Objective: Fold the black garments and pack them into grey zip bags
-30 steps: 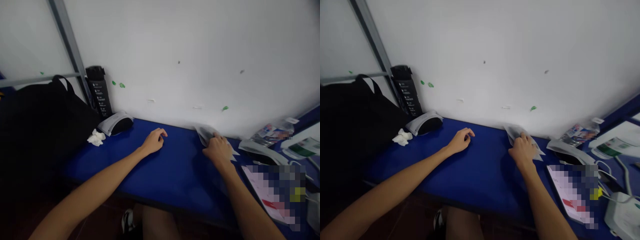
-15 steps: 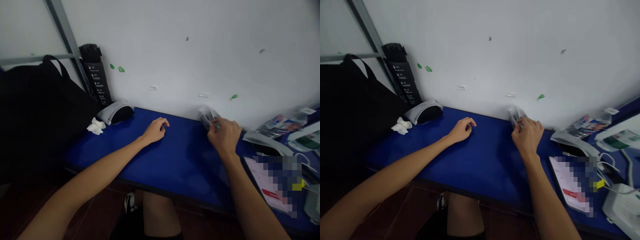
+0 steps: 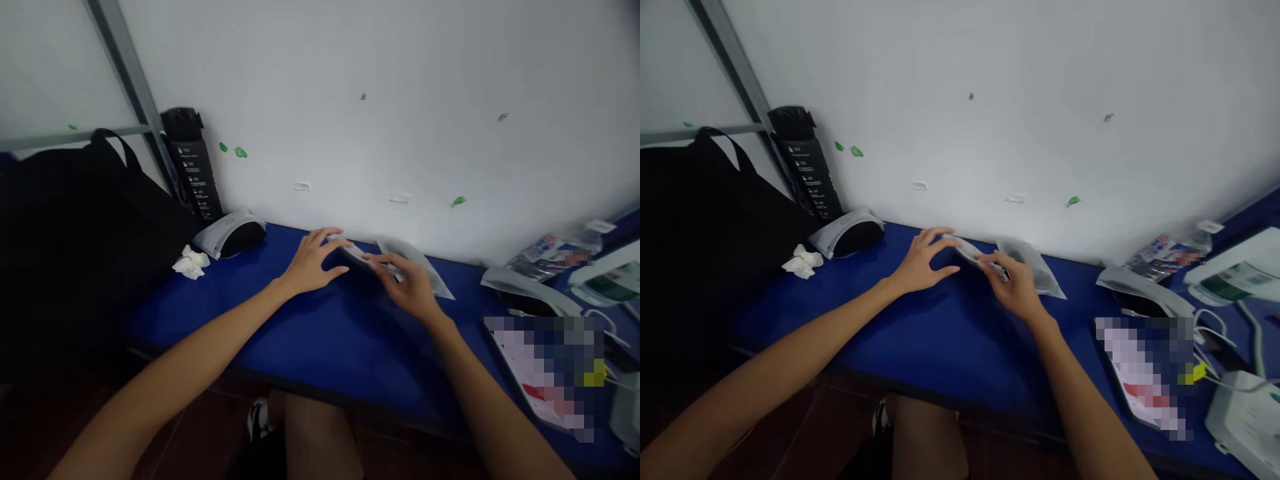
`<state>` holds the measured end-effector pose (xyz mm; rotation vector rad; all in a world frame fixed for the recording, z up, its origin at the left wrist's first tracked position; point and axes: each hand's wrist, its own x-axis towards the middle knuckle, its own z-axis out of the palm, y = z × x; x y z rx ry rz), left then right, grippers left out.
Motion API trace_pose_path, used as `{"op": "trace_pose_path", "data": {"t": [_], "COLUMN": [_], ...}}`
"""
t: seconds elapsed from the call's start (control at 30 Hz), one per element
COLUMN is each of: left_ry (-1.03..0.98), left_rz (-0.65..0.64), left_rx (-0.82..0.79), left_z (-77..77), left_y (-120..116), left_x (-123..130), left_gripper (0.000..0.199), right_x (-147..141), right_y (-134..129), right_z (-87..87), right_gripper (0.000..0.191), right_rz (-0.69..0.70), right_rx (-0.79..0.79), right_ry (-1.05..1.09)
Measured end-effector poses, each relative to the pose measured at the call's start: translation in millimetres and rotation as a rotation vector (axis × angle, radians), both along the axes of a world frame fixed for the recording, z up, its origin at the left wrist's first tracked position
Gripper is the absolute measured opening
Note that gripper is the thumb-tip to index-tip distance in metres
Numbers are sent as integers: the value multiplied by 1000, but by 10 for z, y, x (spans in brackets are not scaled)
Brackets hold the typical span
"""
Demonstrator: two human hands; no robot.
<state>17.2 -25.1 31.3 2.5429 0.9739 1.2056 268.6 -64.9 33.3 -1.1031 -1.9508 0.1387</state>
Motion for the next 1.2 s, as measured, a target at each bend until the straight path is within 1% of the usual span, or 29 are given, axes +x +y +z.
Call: {"op": "trace_pose_path", "data": {"t": [0.07,0.1,0.13,0.17,0.23,0.3,0.37,0.4,0.47,0.57,0.67,0.77,0.87,0.97,1.07,1.2], "left_ry": [78,106,128,144,155,152,148,145,136,135,155,207,257,220,148,104], "left_rz": [-49,-66,-72,-63,-14,44,60,41,-39,-148,-169,-151,-95,-22,50,124], "left_rx": [10,4,-1,0,24,42,31,21,15,14,7,60,145,179,163,189], "left_z": [31,30,22,11,-7,-11,-5,-3,-6,-30,-49,-38,-5,31,57,80], "left_y": [-2,5,15,26,41,43,33,25,8,-16,-40,-65,-61,12,142,296], "left_x": [7,11,14,14,8,-4,-12,-11,3,42,71,87,88,34,-95,-297], "left_gripper": [15,11,13,15,16,16,15,14,12,15,17,21,23,24,23,19], "right_x": [-105,-140,-161,-167,-145,-104,-76,-74,-89,-138,-176,-201,-208,-154,-32,112], "right_y": [-14,-14,-10,-2,17,35,43,43,40,36,35,27,17,31,74,143], "right_z": [-31,-43,-51,-54,-52,-44,-41,-45,-64,-111,-155,-163,-123,-61,-27,-56], "right_gripper": [15,14,13,13,16,17,16,16,15,12,10,11,12,13,13,12], "right_rz": [127,146,134,93,5,-18,5,17,45,129,187,182,130,-17,-165,-273], "right_rx": [0,12,29,52,102,121,110,99,81,77,80,88,122,178,231,267], "right_ry": [41,52,52,49,43,29,9,2,-1,-15,-30,-37,-64,-69,-51,-39]}}
